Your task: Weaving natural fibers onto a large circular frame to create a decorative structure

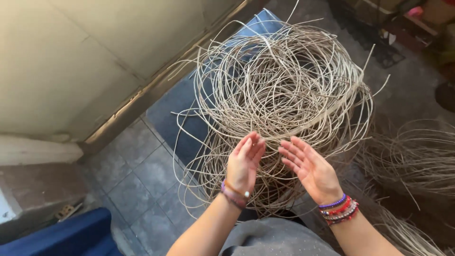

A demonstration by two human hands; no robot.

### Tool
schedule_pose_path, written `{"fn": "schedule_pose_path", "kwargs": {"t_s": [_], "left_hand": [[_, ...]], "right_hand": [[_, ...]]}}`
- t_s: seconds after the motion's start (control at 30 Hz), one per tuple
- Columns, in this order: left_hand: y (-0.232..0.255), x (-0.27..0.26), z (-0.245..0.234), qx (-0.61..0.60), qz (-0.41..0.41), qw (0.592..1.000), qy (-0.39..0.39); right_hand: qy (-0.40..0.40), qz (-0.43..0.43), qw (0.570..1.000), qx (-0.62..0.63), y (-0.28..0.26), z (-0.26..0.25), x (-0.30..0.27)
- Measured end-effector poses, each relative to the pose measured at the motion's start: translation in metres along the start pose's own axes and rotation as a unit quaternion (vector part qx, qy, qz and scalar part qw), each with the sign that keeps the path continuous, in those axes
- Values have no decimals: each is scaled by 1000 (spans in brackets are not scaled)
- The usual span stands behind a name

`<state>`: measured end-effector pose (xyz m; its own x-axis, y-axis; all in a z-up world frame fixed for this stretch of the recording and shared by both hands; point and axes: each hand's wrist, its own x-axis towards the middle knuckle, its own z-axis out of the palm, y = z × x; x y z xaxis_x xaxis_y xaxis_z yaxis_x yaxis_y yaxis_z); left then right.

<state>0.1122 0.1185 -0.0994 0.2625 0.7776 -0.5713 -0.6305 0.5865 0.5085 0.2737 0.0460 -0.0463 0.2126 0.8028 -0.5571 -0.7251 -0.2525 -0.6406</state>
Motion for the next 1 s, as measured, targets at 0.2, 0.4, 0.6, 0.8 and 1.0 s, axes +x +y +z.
{"fn": "schedule_pose_path", "kwargs": {"t_s": [0.2,0.4,0.6,0.8,1.0], "left_hand": [[-28,-26,-69,-18,-1,1000,13],[-5,-41,-46,24,-131,990,-38],[0,-48,-17,38,-120,957,-262],[-18,-73,-59,235,-25,913,-333],[46,-151,-42,606,-47,715,-345]], "right_hand": [[-78,-35,995,45,16,-11,4],[-158,112,974,-120,44,-11,-38],[-129,187,944,-238,68,-30,-75],[-42,-83,924,-371,62,2,-100],[-41,-124,955,-265,102,49,-77]]}}
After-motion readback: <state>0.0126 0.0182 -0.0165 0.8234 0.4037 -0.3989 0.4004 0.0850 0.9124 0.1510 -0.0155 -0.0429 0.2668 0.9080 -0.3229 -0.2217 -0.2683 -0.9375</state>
